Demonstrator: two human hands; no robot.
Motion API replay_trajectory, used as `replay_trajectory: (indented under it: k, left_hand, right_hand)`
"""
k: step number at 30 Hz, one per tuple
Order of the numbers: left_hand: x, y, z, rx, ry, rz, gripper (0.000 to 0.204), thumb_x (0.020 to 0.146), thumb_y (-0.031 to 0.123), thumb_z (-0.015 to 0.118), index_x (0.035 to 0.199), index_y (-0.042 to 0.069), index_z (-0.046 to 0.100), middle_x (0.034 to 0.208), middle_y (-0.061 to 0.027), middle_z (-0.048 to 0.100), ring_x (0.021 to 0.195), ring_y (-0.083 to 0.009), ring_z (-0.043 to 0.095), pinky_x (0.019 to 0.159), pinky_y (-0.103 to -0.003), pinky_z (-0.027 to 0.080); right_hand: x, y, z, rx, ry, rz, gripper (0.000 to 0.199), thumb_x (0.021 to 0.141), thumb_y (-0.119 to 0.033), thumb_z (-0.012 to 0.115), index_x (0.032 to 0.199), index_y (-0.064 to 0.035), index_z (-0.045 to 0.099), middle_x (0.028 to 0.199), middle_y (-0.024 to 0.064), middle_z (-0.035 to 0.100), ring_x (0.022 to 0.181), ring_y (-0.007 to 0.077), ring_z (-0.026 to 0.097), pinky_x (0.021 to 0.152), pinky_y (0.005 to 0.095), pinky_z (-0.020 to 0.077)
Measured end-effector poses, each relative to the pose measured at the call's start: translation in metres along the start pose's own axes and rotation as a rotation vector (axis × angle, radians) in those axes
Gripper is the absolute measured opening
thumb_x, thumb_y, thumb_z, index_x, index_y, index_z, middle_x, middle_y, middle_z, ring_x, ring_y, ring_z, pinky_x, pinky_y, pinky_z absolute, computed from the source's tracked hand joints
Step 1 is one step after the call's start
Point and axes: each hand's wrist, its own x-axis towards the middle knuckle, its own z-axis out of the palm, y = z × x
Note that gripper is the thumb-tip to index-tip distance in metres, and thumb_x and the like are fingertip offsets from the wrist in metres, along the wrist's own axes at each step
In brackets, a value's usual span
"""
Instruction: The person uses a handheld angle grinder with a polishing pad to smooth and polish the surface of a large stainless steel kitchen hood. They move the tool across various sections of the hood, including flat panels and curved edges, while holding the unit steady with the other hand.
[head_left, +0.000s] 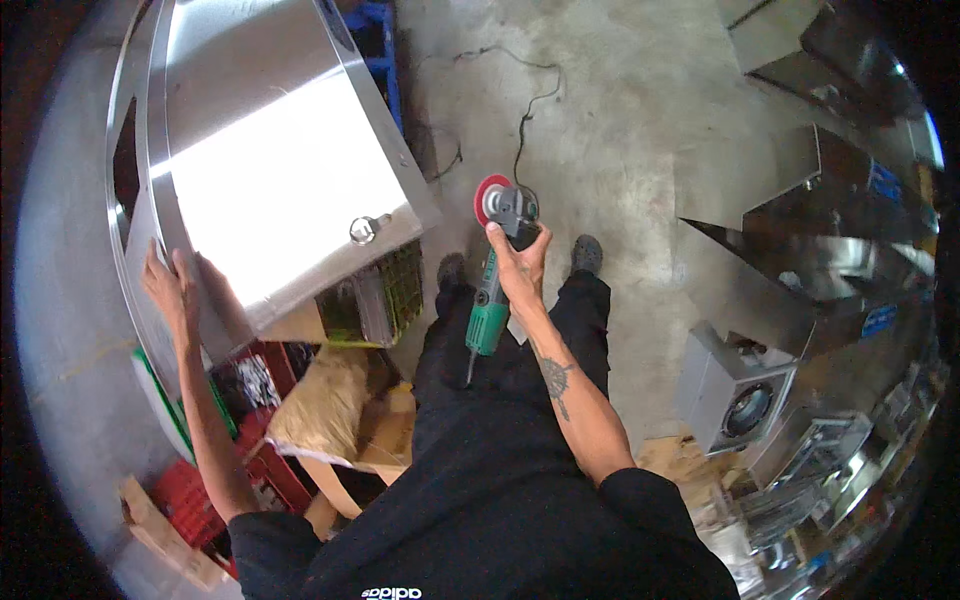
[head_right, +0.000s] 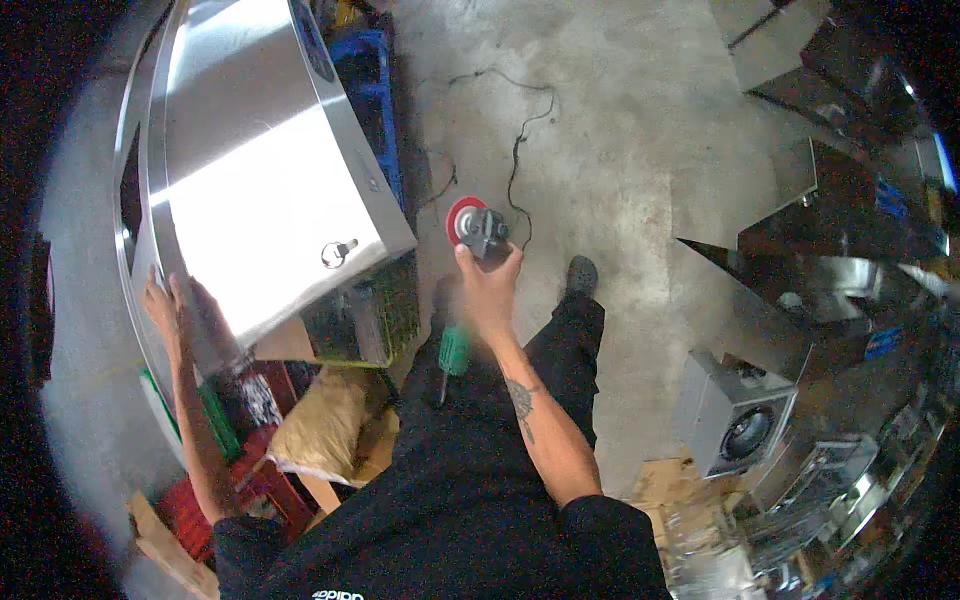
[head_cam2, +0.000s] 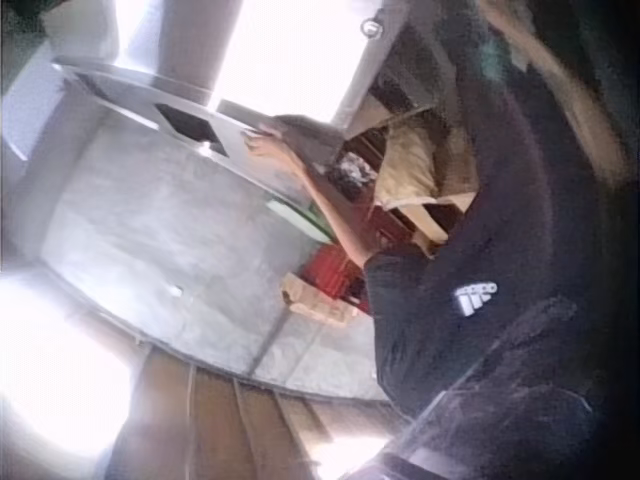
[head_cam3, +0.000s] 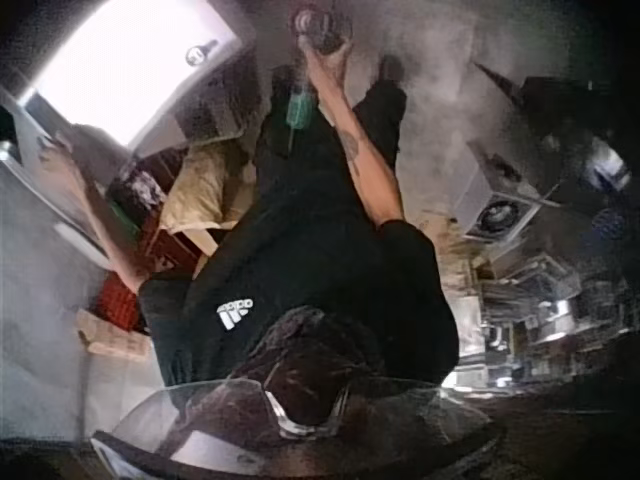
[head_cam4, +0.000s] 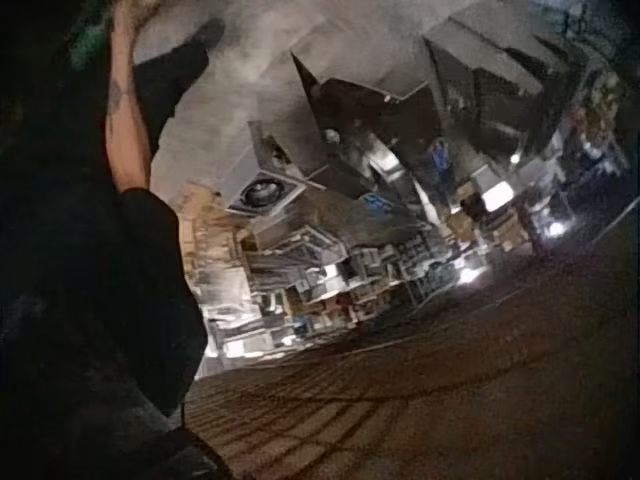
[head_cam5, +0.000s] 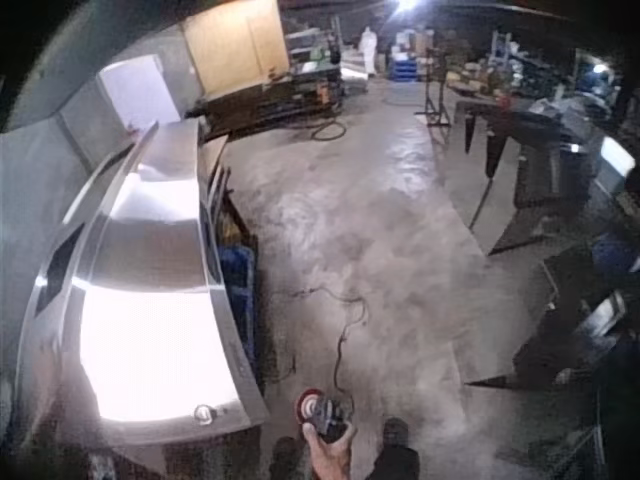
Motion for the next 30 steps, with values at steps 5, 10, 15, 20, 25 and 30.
replay_trajectory:
  k: [5, 10, 15, 20, 25, 30]
  left_hand:
    - [0.016, 0.020, -0.102, -0.102, 0.056, 0.255, 0.072, 0.114, 0.048, 0.058, 0.168, 0.003, 0.043, 0.174, -0.0293, 0.032, 0.162, -0.0464, 0.031, 0.132, -0.058, 0.027]
    - [0.014, 0.094, -0.019, -0.321, 0.077, 0.358, 0.058, 0.115, 0.047, 0.057, 0.157, 0.007, 0.061, 0.174, -0.0257, 0.036, 0.163, -0.0430, 0.030, 0.133, -0.060, 0.025]
    - [0.093, 0.111, -0.050, -0.359, -0.013, 0.584, 0.047, 0.116, 0.042, 0.058, 0.132, 0.003, 0.078, 0.144, -0.0180, 0.071, 0.141, -0.0340, 0.062, 0.127, -0.049, 0.036]
    - [0.152, 0.114, -0.046, -0.558, -0.256, 0.455, 0.052, 0.114, 0.046, 0.063, 0.123, -0.002, 0.080, 0.119, -0.0141, 0.082, 0.116, -0.0223, 0.073, 0.105, -0.038, 0.054]
    - [0.147, 0.126, -0.052, -0.469, -0.279, 0.471, 0.058, 0.112, 0.052, 0.062, 0.116, -0.003, 0.079, 0.100, -0.0083, 0.079, 0.087, -0.0140, 0.066, 0.080, -0.032, 0.053]
    - [0.145, 0.136, -0.065, -0.406, -0.284, 0.465, 0.059, 0.112, 0.053, 0.062, 0.119, -0.002, 0.081, 0.104, -0.0119, 0.083, 0.095, -0.0195, 0.074, 0.086, -0.035, 0.056]
  right_hand:
    - [-0.046, -0.046, 0.028, 0.314, 0.053, 0.069, 0.079, 0.099, -0.038, 0.085, 0.148, 0.0041, 0.040, 0.141, 0.0202, 0.062, 0.122, 0.0267, 0.064, 0.107, 0.0408, 0.0507]
    - [-0.036, -0.054, 0.018, 0.466, 0.228, -0.089, 0.073, 0.099, -0.035, 0.087, 0.143, 0.0029, 0.043, 0.129, 0.0158, 0.063, 0.109, 0.0210, 0.065, 0.094, 0.0368, 0.0546]
    - [-0.058, -0.061, 0.030, 0.526, 0.286, -0.085, 0.077, 0.096, -0.039, 0.088, 0.141, -0.0017, 0.039, 0.113, 0.0106, 0.066, 0.088, 0.0152, 0.068, 0.069, 0.0339, 0.0600]
    - [-0.089, -0.086, 0.048, 0.548, 0.356, -0.076, 0.071, 0.097, -0.040, 0.089, 0.135, -0.0020, 0.043, 0.115, 0.0100, 0.067, 0.096, 0.0152, 0.066, 0.082, 0.0341, 0.0570]
    - [-0.086, -0.088, 0.059, 0.530, 0.399, -0.134, 0.070, 0.097, -0.040, 0.088, 0.134, -0.0014, 0.042, 0.114, 0.0098, 0.068, 0.098, 0.0163, 0.067, 0.084, 0.0343, 0.0574]
    - [-0.091, -0.096, 0.058, 0.531, 0.341, -0.027, 0.069, 0.098, -0.040, 0.087, 0.134, -0.0015, 0.043, 0.114, 0.0101, 0.068, 0.099, 0.0167, 0.068, 0.085, 0.0349, 0.0578]
